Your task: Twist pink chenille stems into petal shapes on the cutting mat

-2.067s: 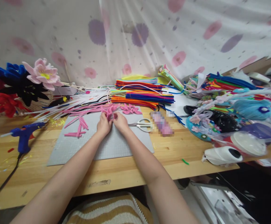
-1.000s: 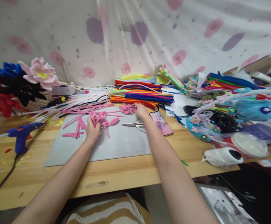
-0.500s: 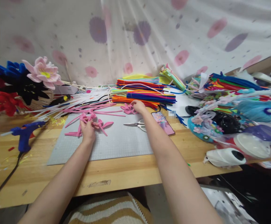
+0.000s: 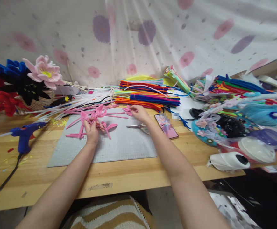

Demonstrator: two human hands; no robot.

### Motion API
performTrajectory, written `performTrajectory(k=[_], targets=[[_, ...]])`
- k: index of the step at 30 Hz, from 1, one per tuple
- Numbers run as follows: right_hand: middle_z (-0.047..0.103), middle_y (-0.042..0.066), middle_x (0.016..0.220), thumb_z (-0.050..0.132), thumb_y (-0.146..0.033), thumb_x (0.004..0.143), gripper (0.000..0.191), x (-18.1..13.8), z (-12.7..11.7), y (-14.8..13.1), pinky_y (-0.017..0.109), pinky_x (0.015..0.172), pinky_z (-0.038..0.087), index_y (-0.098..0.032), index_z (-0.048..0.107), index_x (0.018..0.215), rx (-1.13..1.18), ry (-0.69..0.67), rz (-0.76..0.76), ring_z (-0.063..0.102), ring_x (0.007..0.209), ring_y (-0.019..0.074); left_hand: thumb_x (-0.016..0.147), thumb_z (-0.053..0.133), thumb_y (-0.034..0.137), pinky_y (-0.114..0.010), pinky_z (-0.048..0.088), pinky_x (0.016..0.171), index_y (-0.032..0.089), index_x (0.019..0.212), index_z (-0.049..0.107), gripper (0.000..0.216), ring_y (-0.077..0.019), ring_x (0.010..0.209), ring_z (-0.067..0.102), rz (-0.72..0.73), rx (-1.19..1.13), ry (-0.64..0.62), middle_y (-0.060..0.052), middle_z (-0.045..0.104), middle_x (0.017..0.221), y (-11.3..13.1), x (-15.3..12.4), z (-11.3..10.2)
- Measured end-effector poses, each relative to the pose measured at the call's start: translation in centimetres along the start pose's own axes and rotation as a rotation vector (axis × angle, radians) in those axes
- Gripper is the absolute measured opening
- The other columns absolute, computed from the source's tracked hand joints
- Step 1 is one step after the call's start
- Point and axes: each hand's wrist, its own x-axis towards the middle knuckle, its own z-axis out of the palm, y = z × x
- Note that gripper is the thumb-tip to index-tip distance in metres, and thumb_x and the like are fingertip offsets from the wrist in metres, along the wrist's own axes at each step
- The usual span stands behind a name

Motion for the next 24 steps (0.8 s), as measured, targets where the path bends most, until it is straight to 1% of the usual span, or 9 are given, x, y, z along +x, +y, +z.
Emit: performTrajectory(k=[4, 7, 9, 10, 14, 16, 19, 22, 24], targets=[[0.064, 0.007, 0.099, 0.058, -0.032, 0.075, 0.03, -1.9, 3.6, -4.4, 0.026, 0.072, 0.044, -0.016, 0.061, 0.1, 0.043, -0.247, -0.162, 0.057, 0.079, 0.0125, 0.078, 0.048, 0.03, -0.023, 0.044, 0.042, 0.024, 0.089, 0.034, 0.019, -0.0099, 0.046, 0.054, -0.006, 0.102, 0.039, 0.005, 0.05, 0.065, -0.2, 0.0, -0.2], [0.065, 0.004, 0.089, 0.062, -0.048, 0.069, 0.052, -2.9, 6.1, -6.2, 0.026, 0.069, 0.042, -0.018, 0.055, 0.112, -0.005, -0.332, -0.1, 0.058, 0.077, 0.014, 0.078, 0.045, 0.022, -0.029, 0.05, 0.058, 0.023, 0.091, 0.036, 0.015, -0.0142, 0.065, 0.061, -0.005, 0.375, 0.079, 0.0, 0.056, 0.074, -0.3, 0.0, -0.7], [0.065, 0.004, 0.088, 0.066, -0.048, 0.065, 0.061, -3.4, 7.4, -6.7, 0.026, 0.068, 0.041, -0.019, 0.05, 0.117, -0.076, -0.307, -0.047, 0.058, 0.079, 0.016, 0.077, 0.043, 0.016, -0.035, 0.049, 0.074, 0.021, 0.093, 0.039, 0.017, -0.0175, 0.08, 0.061, 0.014, 0.583, 0.095, -0.006, 0.059, 0.085, 0.0, -0.1, -1.0], [0.065, 0.004, 0.089, 0.067, -0.045, 0.065, 0.06, -3.7, 7.9, -6.9, 0.026, 0.068, 0.041, -0.02, 0.049, 0.117, -0.112, -0.275, -0.038, 0.059, 0.08, 0.0168, 0.077, 0.042, 0.014, -0.038, 0.048, 0.08, 0.02, 0.095, 0.039, 0.019, -0.0194, 0.087, 0.06, 0.013, 0.675, 0.098, -0.008, 0.059, 0.091, 0.2, -0.2, -1.1], [0.065, 0.005, 0.087, 0.055, -0.027, 0.075, 0.025, -4.5, 9.4, -7.4, 0.028, 0.069, 0.04, -0.02, 0.058, 0.099, -0.207, -0.101, -0.023, 0.058, 0.079, 0.0175, 0.076, 0.043, 0.014, -0.045, 0.043, 0.086, 0.017, 0.1, 0.042, 0.025, -0.0269, 0.098, 0.057, -0.088, 0.961, 0.029, -0.015, 0.058, 0.101, 1.7, -1.0, -1.4], [0.064, 0.004, 0.083, 0.051, -0.023, 0.077, 0.018, -4.8, 10.0, -7.5, 0.027, 0.068, 0.04, -0.019, 0.06, 0.091, -0.18, -0.034, -0.008, 0.057, 0.076, 0.0165, 0.074, 0.046, 0.014, -0.046, 0.044, 0.085, 0.017, 0.097, 0.045, 0.023, -0.0285, 0.099, 0.057, -0.126, 1.048, -0.06, -0.015, 0.058, 0.1, 2.3, -1.4, -1.5], [0.06, 0.002, 0.076, 0.049, -0.019, 0.074, 0.019, -5.3, 10.8, -7.6, 0.026, 0.068, 0.04, -0.019, 0.06, 0.089, -0.033, 0.051, 0.032, 0.054, 0.071, 0.0145, 0.072, 0.05, 0.016, -0.042, 0.048, 0.078, 0.017, 0.093, 0.049, 0.021, -0.0257, 0.087, 0.061, -0.219, 1.006, -0.158, -0.012, 0.061, 0.09, 2.6, -1.8, -1.2], [0.057, 0.002, 0.078, 0.051, -0.018, 0.071, 0.019, -5.7, 11.3, -7.6, 0.026, 0.07, 0.042, -0.017, 0.06, 0.088, 0.118, 0.12, 0.04, 0.053, 0.072, 0.0137, 0.078, 0.046, 0.023, -0.034, 0.051, 0.063, 0.016, 0.095, 0.05, 0.019, -0.0182, 0.067, 0.062, -0.403, 0.707, -0.17, -0.008, 0.062, 0.08, 2.3, -2.1, -0.7], [0.057, 0.004, 0.082, 0.051, -0.02, 0.072, 0.017, -6.0, 11.4, -7.8, 0.027, 0.072, 0.042, -0.017, 0.059, 0.086, 0.183, 0.138, 0.014, 0.052, 0.074, 0.0139, 0.083, 0.039, 0.026, -0.032, 0.051, 0.061, 0.016, 0.097, 0.051, 0.021, -0.016, 0.064, 0.06, -0.411, 0.554, -0.133, -0.007, 0.061, 0.08, 1.9, -2.3, -0.3]])
